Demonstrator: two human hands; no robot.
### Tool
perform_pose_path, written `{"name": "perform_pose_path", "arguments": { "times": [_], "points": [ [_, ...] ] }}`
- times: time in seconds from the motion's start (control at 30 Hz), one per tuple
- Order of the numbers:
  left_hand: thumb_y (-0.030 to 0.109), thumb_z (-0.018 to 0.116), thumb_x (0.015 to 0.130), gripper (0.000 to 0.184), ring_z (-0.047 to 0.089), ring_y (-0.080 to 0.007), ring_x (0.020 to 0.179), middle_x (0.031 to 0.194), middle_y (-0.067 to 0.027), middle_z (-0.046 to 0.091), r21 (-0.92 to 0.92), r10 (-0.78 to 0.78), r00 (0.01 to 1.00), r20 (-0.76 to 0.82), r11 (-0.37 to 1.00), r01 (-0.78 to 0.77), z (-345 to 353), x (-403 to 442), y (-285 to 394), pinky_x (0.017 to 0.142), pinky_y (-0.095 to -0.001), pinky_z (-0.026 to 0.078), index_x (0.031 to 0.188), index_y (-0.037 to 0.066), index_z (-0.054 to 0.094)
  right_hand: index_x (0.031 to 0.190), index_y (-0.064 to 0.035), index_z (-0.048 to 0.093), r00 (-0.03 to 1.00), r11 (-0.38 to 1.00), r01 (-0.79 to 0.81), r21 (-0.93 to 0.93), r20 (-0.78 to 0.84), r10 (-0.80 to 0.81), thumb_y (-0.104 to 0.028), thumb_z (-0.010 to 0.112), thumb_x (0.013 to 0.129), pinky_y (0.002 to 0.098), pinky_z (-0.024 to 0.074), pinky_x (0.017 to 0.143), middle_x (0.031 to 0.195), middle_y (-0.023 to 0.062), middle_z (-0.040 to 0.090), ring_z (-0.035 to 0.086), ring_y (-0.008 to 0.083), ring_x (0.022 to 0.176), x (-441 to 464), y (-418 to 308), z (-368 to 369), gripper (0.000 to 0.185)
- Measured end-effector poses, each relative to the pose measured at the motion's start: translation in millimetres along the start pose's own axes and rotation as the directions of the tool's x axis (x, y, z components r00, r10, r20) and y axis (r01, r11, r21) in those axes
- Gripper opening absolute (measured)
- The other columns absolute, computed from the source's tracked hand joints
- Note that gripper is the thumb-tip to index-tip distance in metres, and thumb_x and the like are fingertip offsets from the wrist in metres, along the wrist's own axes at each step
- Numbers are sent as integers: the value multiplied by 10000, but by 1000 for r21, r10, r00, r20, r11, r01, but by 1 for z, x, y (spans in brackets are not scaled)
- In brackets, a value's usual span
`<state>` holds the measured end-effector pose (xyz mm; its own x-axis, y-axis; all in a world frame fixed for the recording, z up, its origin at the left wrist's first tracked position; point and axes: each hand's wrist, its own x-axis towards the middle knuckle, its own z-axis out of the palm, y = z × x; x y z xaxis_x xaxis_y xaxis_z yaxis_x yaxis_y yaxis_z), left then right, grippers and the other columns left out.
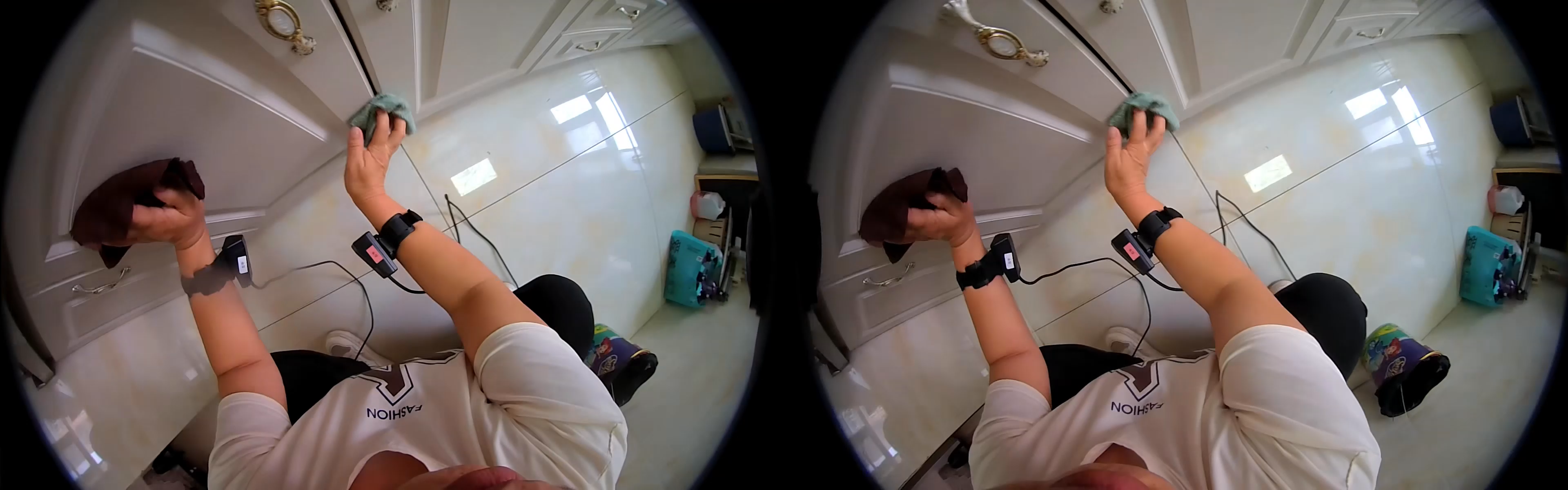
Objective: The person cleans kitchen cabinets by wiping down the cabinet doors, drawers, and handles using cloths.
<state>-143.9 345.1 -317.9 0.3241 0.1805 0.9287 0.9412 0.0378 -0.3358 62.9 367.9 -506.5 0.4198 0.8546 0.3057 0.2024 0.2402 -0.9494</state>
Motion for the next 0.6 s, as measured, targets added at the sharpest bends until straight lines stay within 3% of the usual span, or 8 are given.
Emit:
{"name": "perform_pose_path", "arguments": {
  "times": [0.13, 0.17, 0.2, 0.23, 0.3, 0.33, 0.43, 0.6],
  "points": [
    [278, 464, 923, 333, 488, -348, 854, 993, -174, 515, 40, 55, 998, 7, 998, -56, -1, 4, 0, 778, -465, 405, 1075, -18, 469, 1306, -16, 396, 925, 928, -359, 98, -94, 367, -320, 519, 937, 422, 280, 1050, 1380, 211, 297, 326, 356, 1246, -13, 59, 12, 494],
    [266, 464, 921, 325, 490, -344, 847, 992, -179, 516, 79, 55, 998, 16, 995, -56, -2, 3, 0, 768, -459, 407, 1075, -20, 467, 1265, -17, 424, 822, 832, -543, 119, -129, 555, -385, 491, 949, 391, 316, 1029, 1360, 174, 358, 378, 311, 1223, -8, 79, 16, 490],
    [266, 464, 921, 325, 490, -344, 847, 992, -179, 516, 81, 54, 998, 17, 995, -55, -3, 3, 0, 768, -459, 407, 1075, -20, 467, 1168, -33, 474, 528, 439, -747, 499, 45, 848, -456, 440, 962, 367, 385, 958, 1274, 93, 469, 472, 267, 1119, 2, 100, 17, 471],
    [262, 468, 917, 322, 485, -338, 844, 980, -179, 510, 40, 27, 999, 23, 999, -28, -3, 1, 0, 765, -453, 405, 1066, -23, 464, 1168, -33, 474, 531, 441, -745, 501, 45, 846, -456, 440, 962, 367, 385, 958, 1274, 93, 469, 472, 267, 1119, 8, 92, 14, 471],
    [257, 473, 913, 318, 480, -332, 841, 968, -179, 503, -3, 4, 1000, 28, 1000, -3, -1, -8, -7, 762, -446, 402, 1056, -26, 461, 1170, -99, 488, 498, -2, -607, 795, 382, 779, -490, 442, 955, 359, 412, 911, 1225, 34, 514, 512, 219, 1062, 18, 60, 5, 449],
    [256, 475, 913, 319, 469, -327, 843, 959, -173, 491, 4, -58, 997, 50, 998, 58, -1, -19, -14, 767, -445, 397, 1053, -30, 458, 1172, -120, 488, 570, 155, -572, 805, 254, 781, -504, 470, 942, 352, 411, 908, 1211, 28, 527, 499, 187, 1079, 9, 57, 21, 448],
    [229, 474, 914, 296, 441, -313, 835, 943, -151, 455, -6, -26, 999, 37, 1000, 26, -2, -8, -5, 771, -438, 397, 1042, -35, 439, 1458, -150, 282, 538, 92, -604, 792, 319, 781, -524, 489, 931, 313, 245, 1081, 1459, 10, 345, 335, 174, 1291, 8, -44, 17, 678],
    [210, 457, 906, 268, 449, -303, 851, 971, -157, 463, 35, -45, 993, 105, 999, 42, -5, -12, -9, 771, -430, 396, 1028, -27, 432, 1483, -66, 208, 567, 25, -584, 811, 386, 727, -617, 406, 925, 368, 172, 1140, 1515, 79, 270, 289, 216, 1356, 20, 34, 14, 809]
  ]
}}
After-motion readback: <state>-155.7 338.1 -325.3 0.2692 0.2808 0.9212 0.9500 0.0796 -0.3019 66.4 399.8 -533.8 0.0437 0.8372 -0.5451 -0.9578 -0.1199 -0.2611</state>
